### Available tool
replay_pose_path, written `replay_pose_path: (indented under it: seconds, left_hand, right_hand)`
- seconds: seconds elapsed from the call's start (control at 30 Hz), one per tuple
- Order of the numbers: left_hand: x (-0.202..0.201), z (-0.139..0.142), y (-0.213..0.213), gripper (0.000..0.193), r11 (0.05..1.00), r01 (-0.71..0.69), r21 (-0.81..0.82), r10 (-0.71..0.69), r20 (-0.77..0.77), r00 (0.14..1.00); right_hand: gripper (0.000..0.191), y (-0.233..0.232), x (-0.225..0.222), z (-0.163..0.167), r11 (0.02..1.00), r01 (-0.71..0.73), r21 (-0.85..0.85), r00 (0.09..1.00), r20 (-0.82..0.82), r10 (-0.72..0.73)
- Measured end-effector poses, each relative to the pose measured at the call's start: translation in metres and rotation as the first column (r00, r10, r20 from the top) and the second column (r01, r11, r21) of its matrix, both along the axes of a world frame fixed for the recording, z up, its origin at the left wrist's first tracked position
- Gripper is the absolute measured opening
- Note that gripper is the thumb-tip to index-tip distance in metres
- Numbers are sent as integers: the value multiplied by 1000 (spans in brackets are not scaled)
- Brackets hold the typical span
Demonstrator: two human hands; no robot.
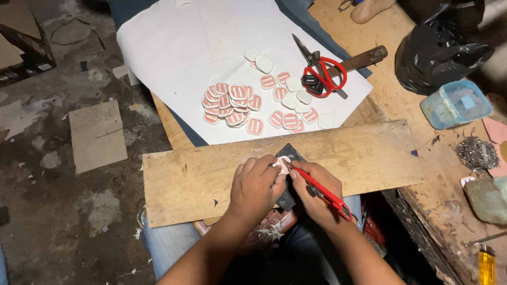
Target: The person repeatedly picks up small white oval pieces with red markings and uses a red utility knife to trim their edges on a black cutting mat. Trimmed pieces are placed on a white sheet on the table.
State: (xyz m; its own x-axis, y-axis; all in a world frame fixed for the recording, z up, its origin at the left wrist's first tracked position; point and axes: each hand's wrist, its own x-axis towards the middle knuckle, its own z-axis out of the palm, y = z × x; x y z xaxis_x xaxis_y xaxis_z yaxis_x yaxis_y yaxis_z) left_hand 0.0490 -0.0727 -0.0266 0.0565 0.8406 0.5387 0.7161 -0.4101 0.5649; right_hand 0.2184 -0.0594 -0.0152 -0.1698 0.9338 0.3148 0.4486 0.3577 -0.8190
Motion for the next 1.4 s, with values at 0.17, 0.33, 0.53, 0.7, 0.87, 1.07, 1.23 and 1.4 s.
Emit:
replay_pose_path:
  seconds: [0.17,0.33,0.53,0.7,0.87,1.07,1.23,1.4]
  left_hand:
    - [2,-1,0,16,1000,-16,3,16,-12,1000]
    - [-1,-3,0,15,1000,2,-16,-1,23,1000]
    - [-4,-4,-1,15,1000,21,15,-22,41,999]
    - [-5,-3,-1,15,999,21,27,-23,58,998]
    - [-6,-1,-1,16,999,38,-18,-37,35,999]
    - [-4,1,-2,14,999,23,-43,-22,35,999]
    - [-4,1,-2,16,999,31,-36,-30,7,1000]
    - [-1,4,-1,14,999,13,-36,-13,11,1000]
  right_hand:
    - [20,5,9,13,997,13,-72,990,139,-3]
    - [22,6,11,9,996,18,-92,999,41,-14]
    - [24,-8,-4,-11,994,-9,108,1000,-25,12]
    - [23,-5,-8,-15,955,-54,290,998,52,41]
    - [23,-2,-10,-8,896,-134,424,983,175,65]
    - [24,-2,-15,0,897,-131,422,983,174,62]
    - [24,-5,-13,6,898,-162,409,973,216,78]
    - [20,-5,-1,7,924,-171,343,961,266,79]
